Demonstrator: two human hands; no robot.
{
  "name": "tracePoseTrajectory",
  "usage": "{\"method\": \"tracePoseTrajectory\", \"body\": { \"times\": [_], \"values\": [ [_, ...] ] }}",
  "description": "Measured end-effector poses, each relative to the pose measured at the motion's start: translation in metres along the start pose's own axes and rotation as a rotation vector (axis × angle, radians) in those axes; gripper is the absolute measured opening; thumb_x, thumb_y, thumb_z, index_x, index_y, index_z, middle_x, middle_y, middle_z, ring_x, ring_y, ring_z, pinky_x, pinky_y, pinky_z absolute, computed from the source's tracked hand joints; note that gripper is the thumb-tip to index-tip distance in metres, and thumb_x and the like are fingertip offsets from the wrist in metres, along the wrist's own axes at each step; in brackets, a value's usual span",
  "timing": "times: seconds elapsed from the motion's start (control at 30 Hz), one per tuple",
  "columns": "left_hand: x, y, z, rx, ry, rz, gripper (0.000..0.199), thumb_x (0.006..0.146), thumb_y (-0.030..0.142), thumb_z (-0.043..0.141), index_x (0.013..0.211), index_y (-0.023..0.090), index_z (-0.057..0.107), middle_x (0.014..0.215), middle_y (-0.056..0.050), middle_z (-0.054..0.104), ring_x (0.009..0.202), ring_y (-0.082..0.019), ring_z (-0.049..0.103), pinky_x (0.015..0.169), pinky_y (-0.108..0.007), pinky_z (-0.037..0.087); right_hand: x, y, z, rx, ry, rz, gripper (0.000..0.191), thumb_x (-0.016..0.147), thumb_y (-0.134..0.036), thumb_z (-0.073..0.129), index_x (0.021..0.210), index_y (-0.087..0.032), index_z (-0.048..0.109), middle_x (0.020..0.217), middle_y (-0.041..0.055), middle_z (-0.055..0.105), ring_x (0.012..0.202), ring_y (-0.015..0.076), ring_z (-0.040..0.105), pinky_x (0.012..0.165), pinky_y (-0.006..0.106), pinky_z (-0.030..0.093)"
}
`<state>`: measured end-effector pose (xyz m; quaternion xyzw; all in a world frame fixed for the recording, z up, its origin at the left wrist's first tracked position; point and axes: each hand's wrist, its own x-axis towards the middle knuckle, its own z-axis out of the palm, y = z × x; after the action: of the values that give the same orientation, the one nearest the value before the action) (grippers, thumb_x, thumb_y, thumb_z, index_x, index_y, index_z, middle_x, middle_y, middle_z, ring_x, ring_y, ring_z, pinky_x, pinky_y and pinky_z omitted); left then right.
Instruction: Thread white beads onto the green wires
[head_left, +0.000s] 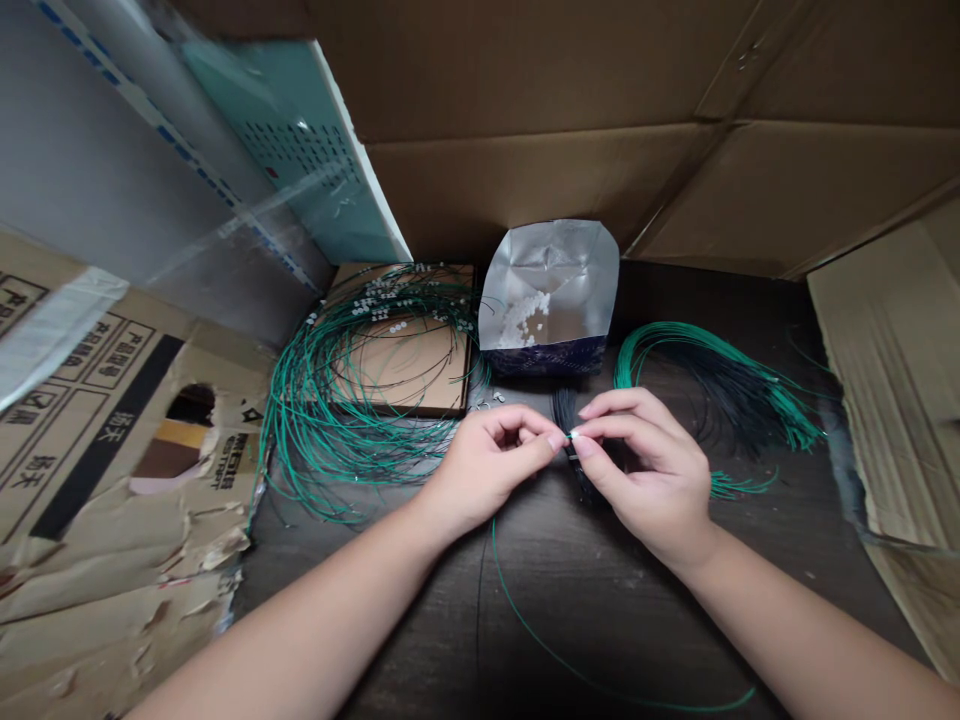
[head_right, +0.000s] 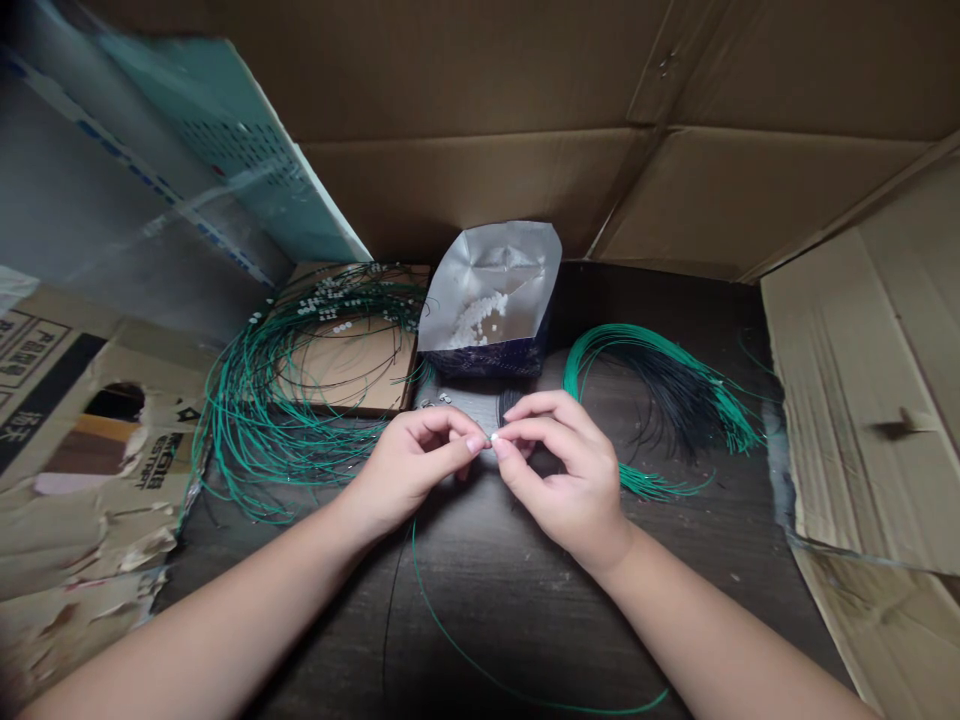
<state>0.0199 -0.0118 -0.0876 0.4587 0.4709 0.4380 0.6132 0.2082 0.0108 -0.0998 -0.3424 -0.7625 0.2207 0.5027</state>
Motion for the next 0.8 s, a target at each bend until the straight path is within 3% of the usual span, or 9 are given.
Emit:
{"method": "tracePoseTrajectory", "body": {
  "times": [0.43, 0.8],
  "values": [
    [-0.0004, -0.0008, 0.0008, -0.005, -0.010, -0.031, 0.038, 0.077, 0.049, 0.084, 0.080, 0.013, 0.073, 0.060, 0.003, 0.056, 0.057, -0.010, 0.047, 0.057, -0.024, 0.032, 0.0010, 0.0001, 0.0009, 0.008, -0.012, -0.002, 0.010, 0.089, -0.011, 0.074, 0.090, -0.021, 0.074, 0.097, 0.0054, 0.069, 0.086, 0.0184, 0.070, 0.074, 0.033, 0.060],
    [-0.0004, -0.0001, -0.0005, 0.017, -0.002, -0.018, 0.031, 0.085, 0.045, 0.076, 0.083, 0.014, 0.072, 0.061, 0.003, 0.058, 0.057, -0.010, 0.047, 0.058, -0.024, 0.034, 0.0004, 0.0011, 0.0004, -0.004, -0.007, 0.001, 0.010, 0.090, -0.011, 0.074, 0.089, -0.021, 0.073, 0.096, 0.0059, 0.069, 0.085, 0.0182, 0.069, 0.071, 0.033, 0.059]
  ]
}}
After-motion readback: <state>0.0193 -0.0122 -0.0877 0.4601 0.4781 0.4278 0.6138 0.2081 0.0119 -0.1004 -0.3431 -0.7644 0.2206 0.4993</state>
